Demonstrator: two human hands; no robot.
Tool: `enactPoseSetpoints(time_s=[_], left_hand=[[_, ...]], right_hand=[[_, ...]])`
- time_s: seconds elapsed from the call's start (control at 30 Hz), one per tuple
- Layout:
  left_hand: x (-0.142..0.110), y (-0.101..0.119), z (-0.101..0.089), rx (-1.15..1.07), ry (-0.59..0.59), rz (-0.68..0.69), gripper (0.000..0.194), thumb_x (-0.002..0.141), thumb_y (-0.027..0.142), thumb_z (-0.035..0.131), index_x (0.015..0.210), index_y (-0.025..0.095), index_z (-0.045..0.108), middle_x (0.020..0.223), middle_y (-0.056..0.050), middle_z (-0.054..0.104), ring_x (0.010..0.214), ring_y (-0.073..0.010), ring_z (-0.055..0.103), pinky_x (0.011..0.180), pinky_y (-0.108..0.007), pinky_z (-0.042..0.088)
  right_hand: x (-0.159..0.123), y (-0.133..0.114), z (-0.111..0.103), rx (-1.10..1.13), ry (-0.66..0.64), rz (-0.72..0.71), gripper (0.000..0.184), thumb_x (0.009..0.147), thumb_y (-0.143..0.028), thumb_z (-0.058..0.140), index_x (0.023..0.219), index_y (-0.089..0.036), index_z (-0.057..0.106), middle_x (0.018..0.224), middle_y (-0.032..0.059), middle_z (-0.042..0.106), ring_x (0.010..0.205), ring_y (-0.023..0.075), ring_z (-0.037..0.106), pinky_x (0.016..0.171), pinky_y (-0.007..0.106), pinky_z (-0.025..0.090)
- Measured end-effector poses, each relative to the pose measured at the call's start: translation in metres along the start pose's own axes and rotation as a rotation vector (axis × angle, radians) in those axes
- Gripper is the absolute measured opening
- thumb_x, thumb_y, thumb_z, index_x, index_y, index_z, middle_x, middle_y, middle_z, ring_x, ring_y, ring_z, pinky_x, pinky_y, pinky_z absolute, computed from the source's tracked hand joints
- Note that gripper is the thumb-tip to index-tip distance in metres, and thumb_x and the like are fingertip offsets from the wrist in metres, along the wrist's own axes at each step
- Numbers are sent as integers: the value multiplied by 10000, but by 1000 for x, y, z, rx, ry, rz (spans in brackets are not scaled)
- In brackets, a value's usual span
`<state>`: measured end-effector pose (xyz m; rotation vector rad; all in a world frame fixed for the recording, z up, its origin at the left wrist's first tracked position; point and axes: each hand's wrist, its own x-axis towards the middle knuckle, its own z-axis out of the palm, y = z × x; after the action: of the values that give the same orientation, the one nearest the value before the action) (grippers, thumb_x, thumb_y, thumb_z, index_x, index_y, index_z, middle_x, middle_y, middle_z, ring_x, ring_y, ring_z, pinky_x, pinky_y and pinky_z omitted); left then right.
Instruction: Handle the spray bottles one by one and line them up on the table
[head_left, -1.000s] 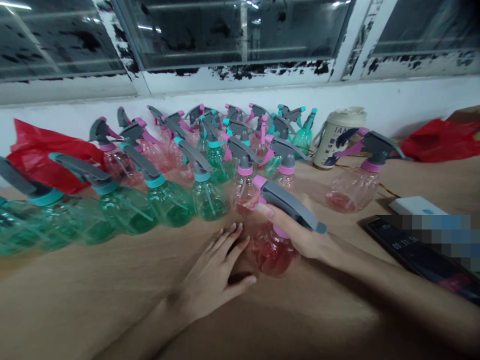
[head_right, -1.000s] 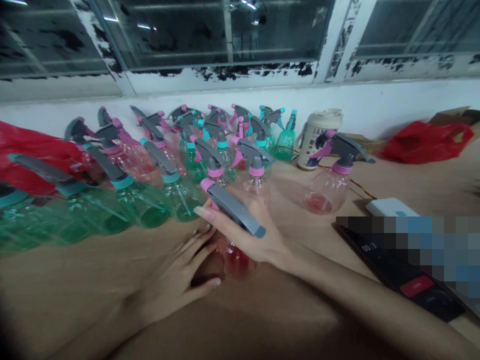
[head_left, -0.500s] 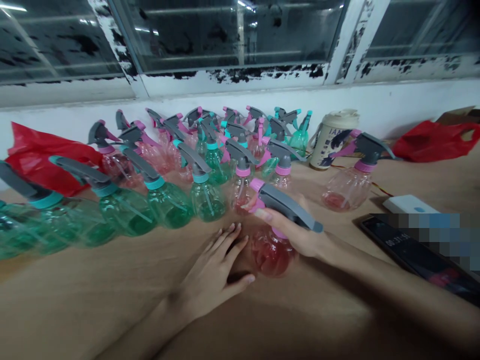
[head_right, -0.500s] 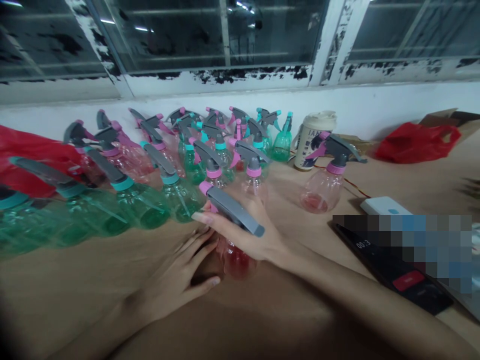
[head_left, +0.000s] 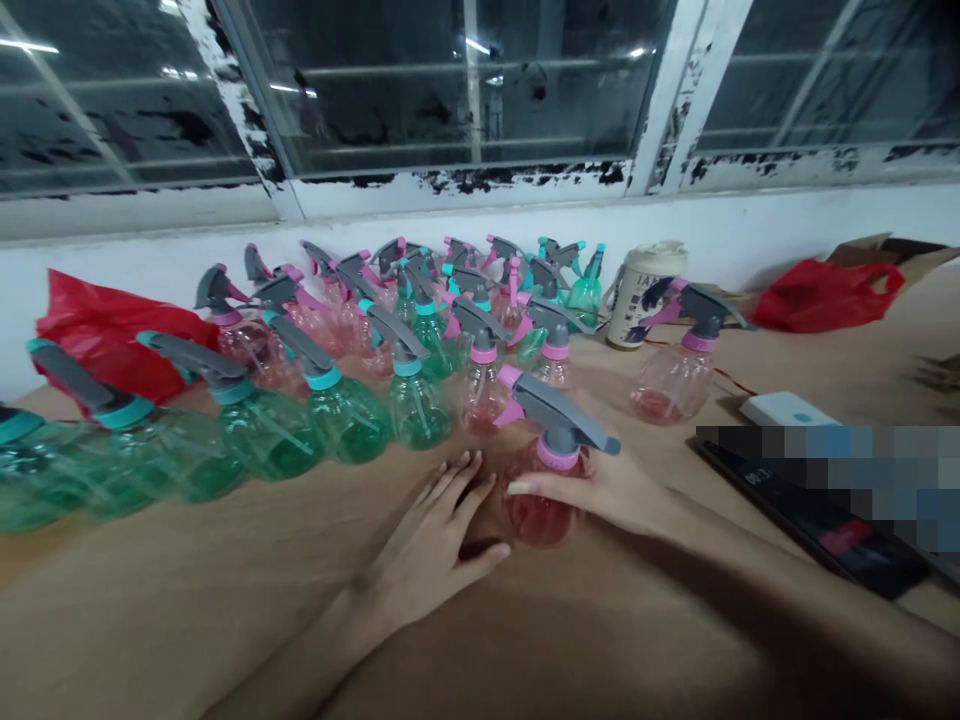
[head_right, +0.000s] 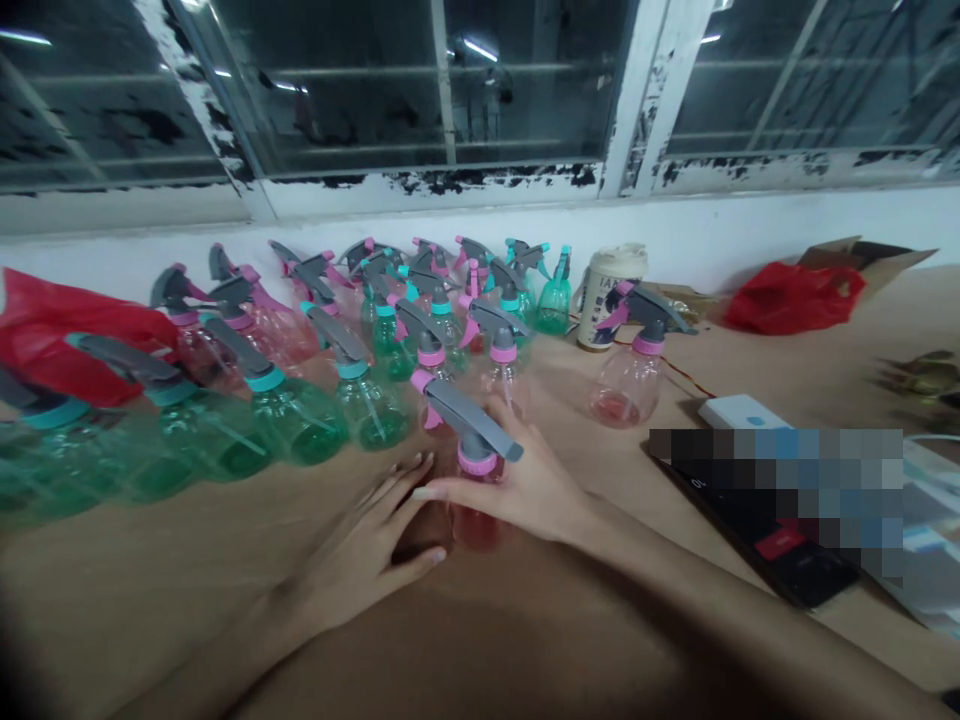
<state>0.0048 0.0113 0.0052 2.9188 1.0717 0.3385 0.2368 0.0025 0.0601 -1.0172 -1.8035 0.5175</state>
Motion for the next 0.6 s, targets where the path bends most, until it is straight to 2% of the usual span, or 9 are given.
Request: enactPoseSetpoints(time_s=[0.07,0.23,0.3,0.43,0.6], left_hand=[[0,-1,1,16,-7,0,663,916,553,507,1416,138,373,1498,-156,339,1380,-288,300,1102,-466,289],[4,0,-3,31,-32,-26,656,917,559,501,1406,135,394,1502,-159,329,1374,-297,311,1091,-474,306],[6,1,-6,27,-37,-35,629,921,558,496,1391,149,416,1498,-150,340,1367,-293,325,1087,-472,314],[7,2,-8,24,-20,-46,577,923,545,504,1367,180,445,1489,-126,366,1360,-291,339,1083,-474,320],[5,6,1,50,32,-32,521,947,516,470,1367,210,443,1490,-98,371,1350,-290,358,1087,-476,320]], right_hand=[[-7,-1,-4,-26,-21,41,563,703,-416,758,1202,-242,563,1134,80,665,1009,281,637,870,466,508],[-19,-8,-24,-122,-14,125,400,738,-431,728,1081,-245,639,937,63,736,866,287,687,814,481,520],[-21,-6,-35,-185,16,121,436,728,-446,733,1095,-233,635,942,71,737,885,293,684,836,488,509],[-22,8,-60,-326,112,118,442,745,-514,693,1051,-199,653,985,106,730,925,314,672,852,506,487],[-20,33,-89,-433,187,181,409,780,-518,651,1004,-176,671,941,95,733,833,280,680,725,412,524]])
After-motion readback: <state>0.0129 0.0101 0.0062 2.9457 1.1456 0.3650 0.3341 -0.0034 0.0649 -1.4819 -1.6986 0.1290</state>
